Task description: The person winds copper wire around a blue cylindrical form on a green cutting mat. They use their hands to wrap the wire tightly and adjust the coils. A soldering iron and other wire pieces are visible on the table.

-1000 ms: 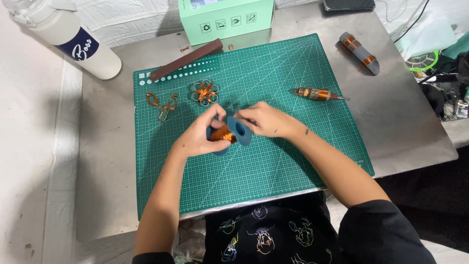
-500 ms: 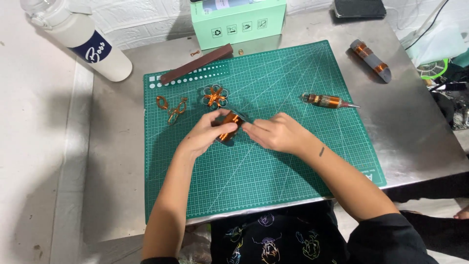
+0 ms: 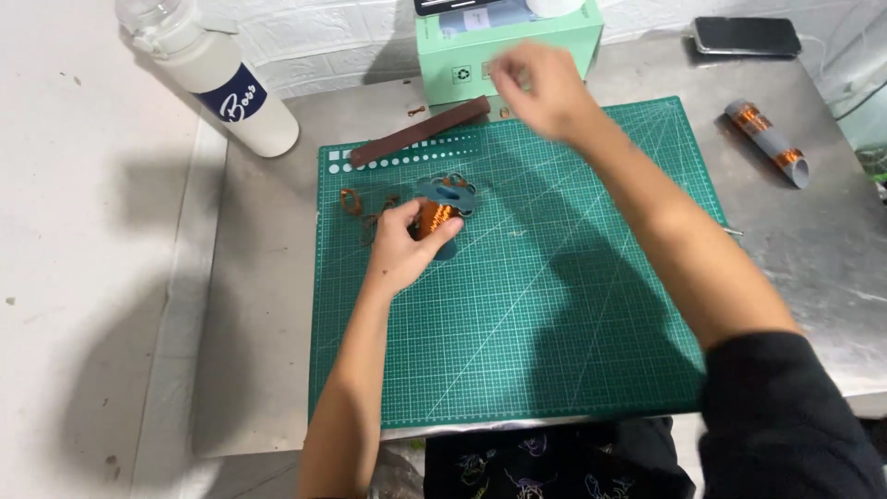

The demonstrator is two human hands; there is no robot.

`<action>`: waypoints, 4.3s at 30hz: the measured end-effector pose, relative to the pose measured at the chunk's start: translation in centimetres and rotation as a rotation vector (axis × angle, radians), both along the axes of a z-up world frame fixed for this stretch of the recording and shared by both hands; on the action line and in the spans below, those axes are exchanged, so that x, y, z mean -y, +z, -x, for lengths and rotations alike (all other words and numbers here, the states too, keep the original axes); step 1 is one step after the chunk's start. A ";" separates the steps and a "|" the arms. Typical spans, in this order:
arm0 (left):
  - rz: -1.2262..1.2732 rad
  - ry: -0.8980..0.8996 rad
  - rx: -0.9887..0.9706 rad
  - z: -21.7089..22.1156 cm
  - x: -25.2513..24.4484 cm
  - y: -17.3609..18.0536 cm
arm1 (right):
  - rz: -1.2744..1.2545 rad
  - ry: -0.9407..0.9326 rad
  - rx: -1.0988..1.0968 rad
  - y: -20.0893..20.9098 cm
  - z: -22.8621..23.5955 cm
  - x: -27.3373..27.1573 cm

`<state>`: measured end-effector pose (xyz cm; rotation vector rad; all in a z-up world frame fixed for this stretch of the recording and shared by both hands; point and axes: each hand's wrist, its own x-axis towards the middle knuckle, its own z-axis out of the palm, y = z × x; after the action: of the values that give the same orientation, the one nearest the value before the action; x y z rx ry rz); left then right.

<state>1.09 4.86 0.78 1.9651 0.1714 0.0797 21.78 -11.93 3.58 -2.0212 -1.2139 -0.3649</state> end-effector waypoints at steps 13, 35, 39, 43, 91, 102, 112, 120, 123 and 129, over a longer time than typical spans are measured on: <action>-0.014 -0.054 0.045 -0.5 1.0 -1.9 | 0.355 -0.524 0.006 -5.4 -13.4 -8.3; 0.002 -0.130 0.055 -0.3 1.6 -1.1 | 0.334 -0.573 0.041 -6.5 -14.3 -8.6; -0.004 -0.147 0.058 -0.4 1.8 -1.2 | 0.377 -0.608 0.036 -7.5 -15.6 -8.8; -0.006 -0.155 0.066 -0.4 1.7 -1.1 | 0.360 -0.588 -0.005 -6.3 -14.3 -8.8; 0.541 -0.334 0.233 0.3 3.2 -1.9 | 0.271 0.133 -0.520 -4.3 15.9 8.1; 0.445 -0.956 -0.186 1.4 4.3 -4.3 | 0.445 0.165 -0.468 -6.0 15.2 7.7; 0.258 -0.956 -0.415 1.4 5.8 -1.8 | 0.385 0.109 0.096 -4.4 15.7 8.1; 0.351 -0.474 -0.324 0.3 5.2 -3.4 | 0.226 0.075 0.241 -4.4 15.5 8.7; 0.351 -0.451 -0.279 0.8 4.1 -1.7 | 0.226 0.079 0.199 -5.5 15.4 8.7; 0.712 -0.366 -0.088 -0.1 1.9 -3.3 | 0.277 0.175 -0.114 -6.0 16.0 8.3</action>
<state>1.20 2.99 -2.54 1.2614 -0.0987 -0.2739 5.74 -20.26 -2.44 -2.1118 -1.4188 0.0054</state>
